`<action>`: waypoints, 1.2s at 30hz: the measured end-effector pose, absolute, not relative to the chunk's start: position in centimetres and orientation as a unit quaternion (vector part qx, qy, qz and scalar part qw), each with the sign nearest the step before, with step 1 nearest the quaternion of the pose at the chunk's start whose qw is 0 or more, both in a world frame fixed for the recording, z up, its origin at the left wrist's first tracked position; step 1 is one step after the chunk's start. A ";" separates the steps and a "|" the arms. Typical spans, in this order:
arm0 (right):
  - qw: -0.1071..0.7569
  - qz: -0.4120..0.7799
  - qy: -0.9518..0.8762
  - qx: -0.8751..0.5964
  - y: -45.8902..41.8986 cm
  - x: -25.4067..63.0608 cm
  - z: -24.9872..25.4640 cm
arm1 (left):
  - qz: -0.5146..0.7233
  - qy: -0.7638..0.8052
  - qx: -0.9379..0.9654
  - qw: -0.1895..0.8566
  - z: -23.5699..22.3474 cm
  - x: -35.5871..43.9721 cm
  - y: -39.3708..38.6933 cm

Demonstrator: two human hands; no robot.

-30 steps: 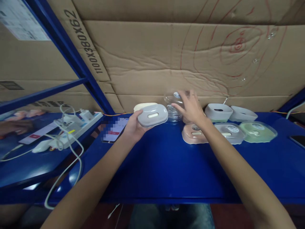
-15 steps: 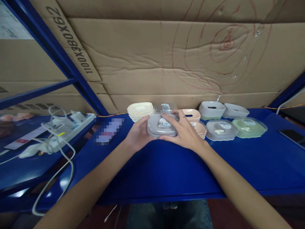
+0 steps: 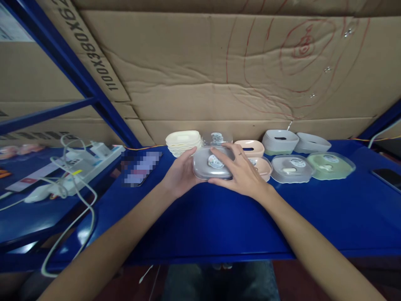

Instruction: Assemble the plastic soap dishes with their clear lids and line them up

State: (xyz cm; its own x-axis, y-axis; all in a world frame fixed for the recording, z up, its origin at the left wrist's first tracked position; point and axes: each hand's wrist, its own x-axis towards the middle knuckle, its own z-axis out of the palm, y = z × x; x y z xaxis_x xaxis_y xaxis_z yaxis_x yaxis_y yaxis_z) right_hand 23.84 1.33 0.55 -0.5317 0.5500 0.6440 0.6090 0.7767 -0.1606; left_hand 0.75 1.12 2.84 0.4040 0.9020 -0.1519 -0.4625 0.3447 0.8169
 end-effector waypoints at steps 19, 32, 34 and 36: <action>0.367 -0.014 -0.866 -0.338 1.1 23.5 0.5 | 0.467 0.304 0.383 0.737 2.1 0.8 1.2; 0.385 -0.029 -0.864 -0.323 1.1 23.5 0.6 | 0.492 0.313 0.407 0.703 2.1 1.0 1.1; 0.387 -0.025 -0.862 -0.326 1.1 23.5 0.6 | 0.493 0.308 0.415 0.700 2.3 1.0 1.1; 0.383 -0.013 -0.862 -0.332 1.0 23.4 0.5 | 0.488 0.311 0.419 0.700 2.4 0.8 1.1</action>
State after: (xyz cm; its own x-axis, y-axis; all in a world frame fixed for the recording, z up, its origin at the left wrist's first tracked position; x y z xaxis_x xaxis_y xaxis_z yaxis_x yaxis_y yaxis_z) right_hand 23.44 1.04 0.54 -0.4863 0.5619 0.6692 0.5815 0.7797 -0.2321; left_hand 0.83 1.07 2.43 0.3303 0.9435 -0.0272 -0.4216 0.1732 0.8901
